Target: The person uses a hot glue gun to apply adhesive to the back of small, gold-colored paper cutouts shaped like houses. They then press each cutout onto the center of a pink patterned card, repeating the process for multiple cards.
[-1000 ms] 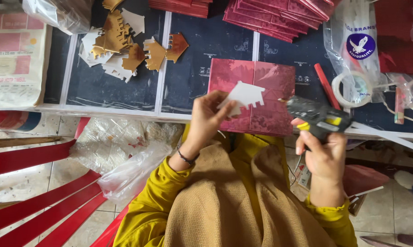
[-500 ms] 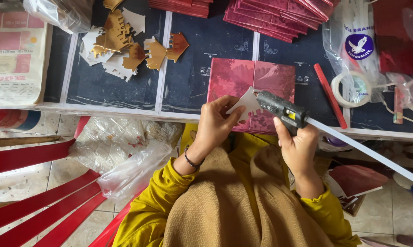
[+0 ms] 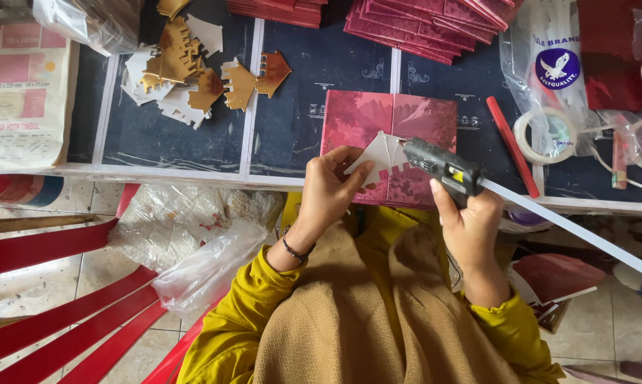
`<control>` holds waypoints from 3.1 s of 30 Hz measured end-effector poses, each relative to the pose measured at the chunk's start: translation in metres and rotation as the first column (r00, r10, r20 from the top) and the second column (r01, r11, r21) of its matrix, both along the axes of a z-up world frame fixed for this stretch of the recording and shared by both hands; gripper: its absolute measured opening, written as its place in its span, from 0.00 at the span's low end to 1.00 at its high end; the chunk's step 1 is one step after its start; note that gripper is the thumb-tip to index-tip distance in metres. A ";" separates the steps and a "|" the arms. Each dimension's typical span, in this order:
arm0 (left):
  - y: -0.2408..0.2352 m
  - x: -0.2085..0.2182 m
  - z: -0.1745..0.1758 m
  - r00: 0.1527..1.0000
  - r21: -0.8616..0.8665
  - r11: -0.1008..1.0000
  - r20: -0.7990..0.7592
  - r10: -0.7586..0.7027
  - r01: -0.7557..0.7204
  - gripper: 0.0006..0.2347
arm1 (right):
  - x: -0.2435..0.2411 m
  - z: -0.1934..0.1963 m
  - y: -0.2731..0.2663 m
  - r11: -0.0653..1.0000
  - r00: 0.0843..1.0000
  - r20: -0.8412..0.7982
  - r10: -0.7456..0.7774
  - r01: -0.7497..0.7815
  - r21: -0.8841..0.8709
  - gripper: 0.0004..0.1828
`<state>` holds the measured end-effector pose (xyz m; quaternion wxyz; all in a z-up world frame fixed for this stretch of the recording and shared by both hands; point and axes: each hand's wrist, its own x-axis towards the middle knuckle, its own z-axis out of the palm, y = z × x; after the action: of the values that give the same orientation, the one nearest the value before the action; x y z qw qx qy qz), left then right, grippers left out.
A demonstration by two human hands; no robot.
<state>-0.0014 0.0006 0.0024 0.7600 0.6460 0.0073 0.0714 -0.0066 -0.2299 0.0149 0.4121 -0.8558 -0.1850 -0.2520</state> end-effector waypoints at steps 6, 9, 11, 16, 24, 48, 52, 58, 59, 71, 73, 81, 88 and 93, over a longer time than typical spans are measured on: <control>0.009 0.000 0.005 0.999 0.006 0.999 0.019 0.042 -0.043 0.06 | -0.014 -0.010 0.000 0.999 0.998 -0.064 -0.016 0.015 -0.028 0.11; 0.010 0.003 -0.003 0.999 0.025 0.999 0.024 0.038 -0.039 0.07 | -0.020 -0.009 -0.008 0.999 0.991 -0.127 -0.027 0.022 -0.035 0.11; 0.009 0.004 -0.004 0.999 0.000 1.000 0.026 0.022 -0.022 0.07 | -0.017 -0.013 -0.016 1.000 0.993 -0.115 -0.029 0.030 0.009 0.10; 0.004 -0.001 0.003 1.000 -0.036 0.999 0.022 0.013 -0.012 0.07 | -0.003 -0.002 -0.008 0.999 0.998 -0.046 -0.029 0.030 0.019 0.11; 0.010 0.005 -0.008 1.000 -0.080 0.996 0.003 0.028 -0.028 0.07 | -0.020 -0.007 -0.022 0.997 0.978 -0.194 -0.071 0.072 -0.005 0.09; -0.040 0.000 0.011 0.998 -0.023 0.999 -0.033 0.045 -0.046 0.05 | -0.001 0.006 0.023 0.996 0.997 -0.031 0.074 -0.073 0.042 0.17; -0.049 -0.007 -0.006 0.997 0.158 0.986 0.061 0.040 -0.049 0.07 | 0.001 -0.019 0.045 0.984 0.979 0.200 0.034 0.001 -0.176 0.17; -0.022 -0.012 0.028 0.987 0.164 0.984 0.138 -0.087 0.064 0.09 | 0.022 -0.027 0.023 1.000 0.991 0.136 -0.011 0.010 0.009 0.08; -0.015 -0.010 0.031 0.987 0.165 0.986 0.153 -0.049 0.024 0.09 | 0.030 -0.029 0.015 0.991 0.999 0.036 -0.023 0.018 0.133 0.10; 0.007 0.033 -0.031 0.972 0.312 0.925 0.162 0.171 -0.215 0.04 | 0.081 -0.069 0.007 0.878 0.829 -0.468 0.306 -0.055 0.476 0.11; 0.008 0.036 -0.033 0.974 0.342 0.916 0.158 0.165 -0.211 0.04 | 0.080 -0.067 0.008 0.888 0.831 -0.473 0.293 -0.053 0.456 0.11; 0.003 0.036 -0.023 0.993 0.526 0.843 0.081 0.086 -0.116 0.09 | 0.075 -0.059 0.014 0.918 0.847 -0.458 0.268 -0.081 0.388 0.13; 0.001 0.040 -0.037 0.994 0.747 0.657 0.089 0.058 -0.105 0.15 | 0.075 -0.073 0.007 0.948 0.871 -0.449 0.201 -0.058 0.312 0.14; -0.003 0.042 -0.038 0.993 0.771 0.626 0.090 0.073 -0.116 0.14 | 0.079 -0.078 0.007 0.966 0.909 -0.383 0.164 -0.070 0.247 0.16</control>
<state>0.0405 -0.0024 -0.0358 0.4044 0.9061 -0.0093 0.1237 0.0728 -0.2232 -0.0628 0.5511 -0.8234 -0.1180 -0.0656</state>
